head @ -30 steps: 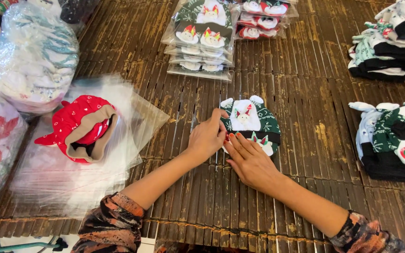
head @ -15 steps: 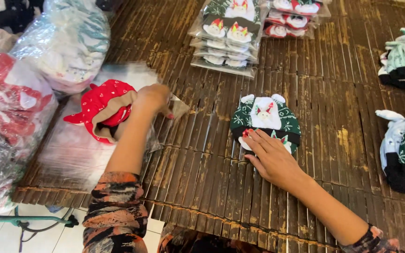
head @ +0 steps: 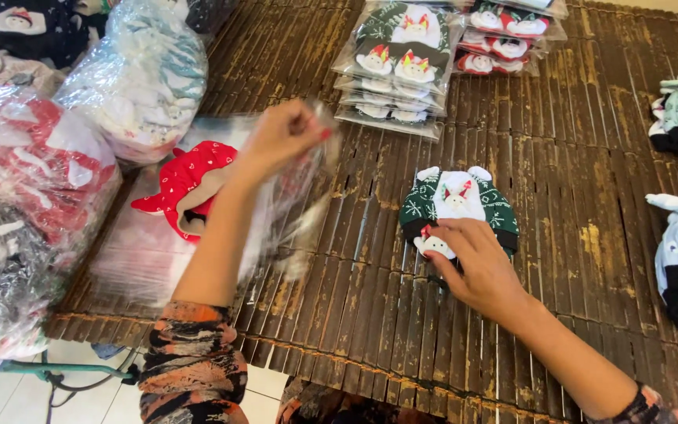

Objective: Packaging small fabric items like hats and socks into plastic bags for retail

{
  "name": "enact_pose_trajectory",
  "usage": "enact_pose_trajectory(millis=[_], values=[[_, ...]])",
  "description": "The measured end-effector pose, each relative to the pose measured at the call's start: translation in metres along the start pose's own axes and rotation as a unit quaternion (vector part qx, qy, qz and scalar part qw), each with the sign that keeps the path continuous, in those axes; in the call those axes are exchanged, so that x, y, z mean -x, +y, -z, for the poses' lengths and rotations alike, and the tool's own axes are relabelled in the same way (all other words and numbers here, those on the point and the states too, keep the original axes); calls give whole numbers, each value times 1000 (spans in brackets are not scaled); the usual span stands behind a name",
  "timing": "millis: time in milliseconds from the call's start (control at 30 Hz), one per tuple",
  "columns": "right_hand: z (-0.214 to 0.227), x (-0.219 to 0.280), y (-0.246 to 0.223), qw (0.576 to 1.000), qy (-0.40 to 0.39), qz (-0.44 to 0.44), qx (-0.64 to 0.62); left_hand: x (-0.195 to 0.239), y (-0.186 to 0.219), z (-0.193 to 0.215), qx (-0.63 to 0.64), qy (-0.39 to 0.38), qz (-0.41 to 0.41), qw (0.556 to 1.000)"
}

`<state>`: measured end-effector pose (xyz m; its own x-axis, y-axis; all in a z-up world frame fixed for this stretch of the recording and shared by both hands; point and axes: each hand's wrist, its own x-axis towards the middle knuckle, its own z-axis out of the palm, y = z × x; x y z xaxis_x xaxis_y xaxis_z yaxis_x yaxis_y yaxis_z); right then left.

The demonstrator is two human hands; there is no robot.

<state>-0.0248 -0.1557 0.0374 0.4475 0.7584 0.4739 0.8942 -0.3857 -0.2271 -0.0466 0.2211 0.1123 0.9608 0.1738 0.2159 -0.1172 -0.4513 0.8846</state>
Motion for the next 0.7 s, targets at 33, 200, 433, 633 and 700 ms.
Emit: enact_pose_trajectory(millis=[33, 200, 433, 633, 700], values=[[0, -3, 0, 998, 12, -23, -56, -4, 12, -10, 92, 40, -12, 995], [7, -46, -17, 882, -62, -230, -406, -11, 71, -84, 166, 86, -59, 981], [3, -33, 18, 780, -86, -332, -524, -33, 78, -113, 200, 150, -106, 962], [-4, -6, 85, 663, 106, -409, -618, -1, 68, -157, -20, -32, -271, 962], [-8, -1, 97, 655, 130, -422, -613, 22, 87, -172, -170, -81, -256, 948]])
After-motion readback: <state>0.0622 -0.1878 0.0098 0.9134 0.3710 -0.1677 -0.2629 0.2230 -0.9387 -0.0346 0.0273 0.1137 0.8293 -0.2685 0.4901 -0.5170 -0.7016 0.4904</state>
